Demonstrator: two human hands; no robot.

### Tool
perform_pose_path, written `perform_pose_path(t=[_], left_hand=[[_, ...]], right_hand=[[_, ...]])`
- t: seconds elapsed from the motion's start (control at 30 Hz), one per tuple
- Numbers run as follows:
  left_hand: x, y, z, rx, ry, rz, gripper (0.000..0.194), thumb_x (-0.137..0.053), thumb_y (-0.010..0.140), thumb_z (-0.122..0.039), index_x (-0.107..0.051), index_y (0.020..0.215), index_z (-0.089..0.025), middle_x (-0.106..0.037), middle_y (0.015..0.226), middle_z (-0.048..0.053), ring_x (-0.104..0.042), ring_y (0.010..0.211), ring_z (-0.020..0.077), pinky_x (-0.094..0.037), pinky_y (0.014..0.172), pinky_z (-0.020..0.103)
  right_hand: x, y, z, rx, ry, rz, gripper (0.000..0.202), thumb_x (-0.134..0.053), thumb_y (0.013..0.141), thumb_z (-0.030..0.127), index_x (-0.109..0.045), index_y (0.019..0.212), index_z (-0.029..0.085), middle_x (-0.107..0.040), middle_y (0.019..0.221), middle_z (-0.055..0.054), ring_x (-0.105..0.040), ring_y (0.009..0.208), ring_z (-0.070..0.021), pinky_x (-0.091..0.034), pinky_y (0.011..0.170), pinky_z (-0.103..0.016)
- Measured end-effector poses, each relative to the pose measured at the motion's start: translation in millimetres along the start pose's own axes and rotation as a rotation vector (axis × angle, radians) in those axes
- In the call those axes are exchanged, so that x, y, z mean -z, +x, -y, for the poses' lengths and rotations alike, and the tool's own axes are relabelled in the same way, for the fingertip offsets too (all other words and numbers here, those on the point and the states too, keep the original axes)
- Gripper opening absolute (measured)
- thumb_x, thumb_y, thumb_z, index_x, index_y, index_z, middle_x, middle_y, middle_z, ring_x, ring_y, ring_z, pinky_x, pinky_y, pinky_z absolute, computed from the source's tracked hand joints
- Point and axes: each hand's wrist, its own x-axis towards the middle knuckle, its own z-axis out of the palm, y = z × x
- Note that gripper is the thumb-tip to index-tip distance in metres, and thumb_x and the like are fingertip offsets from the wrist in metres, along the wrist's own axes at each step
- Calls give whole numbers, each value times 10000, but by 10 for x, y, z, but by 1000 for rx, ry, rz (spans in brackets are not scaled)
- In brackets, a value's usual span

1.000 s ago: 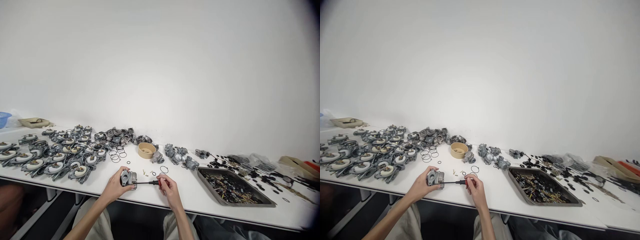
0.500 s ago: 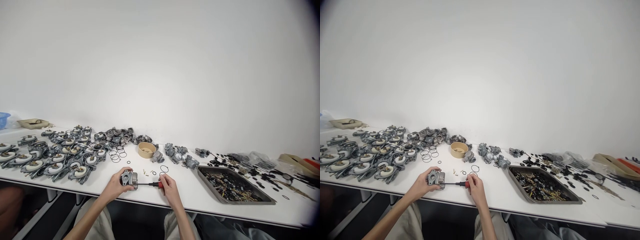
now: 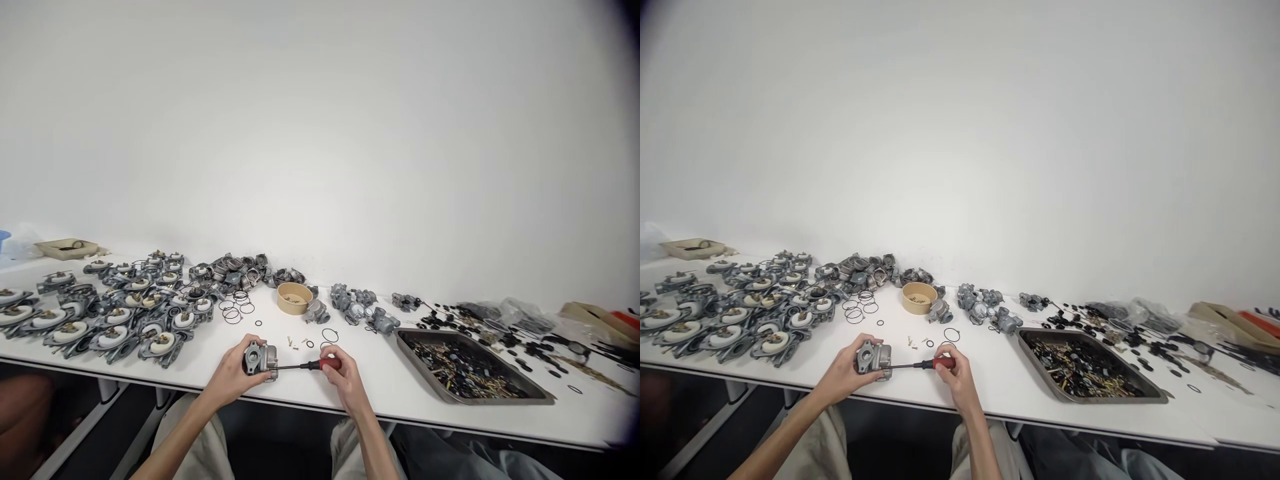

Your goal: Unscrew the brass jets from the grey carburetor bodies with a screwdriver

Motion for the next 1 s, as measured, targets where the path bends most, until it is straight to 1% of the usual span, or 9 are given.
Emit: perform_pose_path(t=[0.13,0.27,0.33,0.43,0.53,0.6,0.73,0.87,1.0], left_hand=[[10,1,-25,7,14,5,467,-744,748,-404,-522,1140,-279,-691,1073,8,-644,889,213,-490,794,309],[6,1,-19,1,3,0,463,-750,747,-406,-532,1137,-285,-679,1129,11,-642,961,224,-485,836,313],[7,1,-13,7,-1,0,465,-751,748,-403,-534,1142,-285,-674,1142,16,-638,985,230,-484,849,316],[9,2,-10,15,-4,2,468,-758,741,-403,-536,1134,-280,-678,1124,19,-640,967,231,-486,845,319],[11,5,-15,20,-7,3,474,-761,735,-398,-540,1137,-277,-687,1076,15,-646,917,224,-488,819,314],[13,6,-20,19,-10,2,474,-760,734,-393,-543,1138,-276,-689,1059,14,-647,909,224,-487,814,311],[22,5,-27,33,-9,11,474,-760,737,-399,-532,1136,-282,-676,1106,20,-638,955,231,-482,841,322],[33,3,-39,31,-18,13,471,-763,735,-397,-534,1130,-281,-679,1105,24,-635,986,241,-482,858,326],[33,3,-51,25,-15,18,466,-764,732,-379,-522,1119,-287,-674,1144,19,-635,1000,239,-479,864,326]], right_hand=[[2,8,-24,-75,-37,-6,352,-569,917,512,-602,791,185,-476,653,9,-330,541,-107,-234,481,-237],[7,2,-20,13,-4,15,276,-659,862,465,-619,904,195,-537,798,-19,-376,598,-116,-261,500,-235],[6,-2,-18,-3,23,29,274,-666,855,463,-604,904,201,-513,733,6,-321,549,-102,-231,482,-233],[-6,-4,-8,-74,-45,-17,332,-551,930,499,-591,806,193,-474,656,14,-302,520,-103,-235,469,-237],[-6,-10,-2,14,-46,-23,314,-601,898,492,-605,816,189,-564,883,-52,-399,600,-119,-295,500,-242],[2,-15,-9,59,10,2,292,-651,862,483,-595,850,197,-566,938,-57,-399,601,-114,-286,494,-237],[-1,-21,-16,-47,-5,-17,310,-585,907,517,-582,886,207,-471,672,18,-334,521,-105,-244,459,-224],[2,-29,-8,-2,10,-1,336,-657,856,518,-598,989,215,-520,756,-8,-420,605,-132,-303,493,-224],[-3,-22,-8,-69,38,-1,330,-611,885,537,-579,914,210,-454,663,32,-282,497,-93,-218,446,-225]])
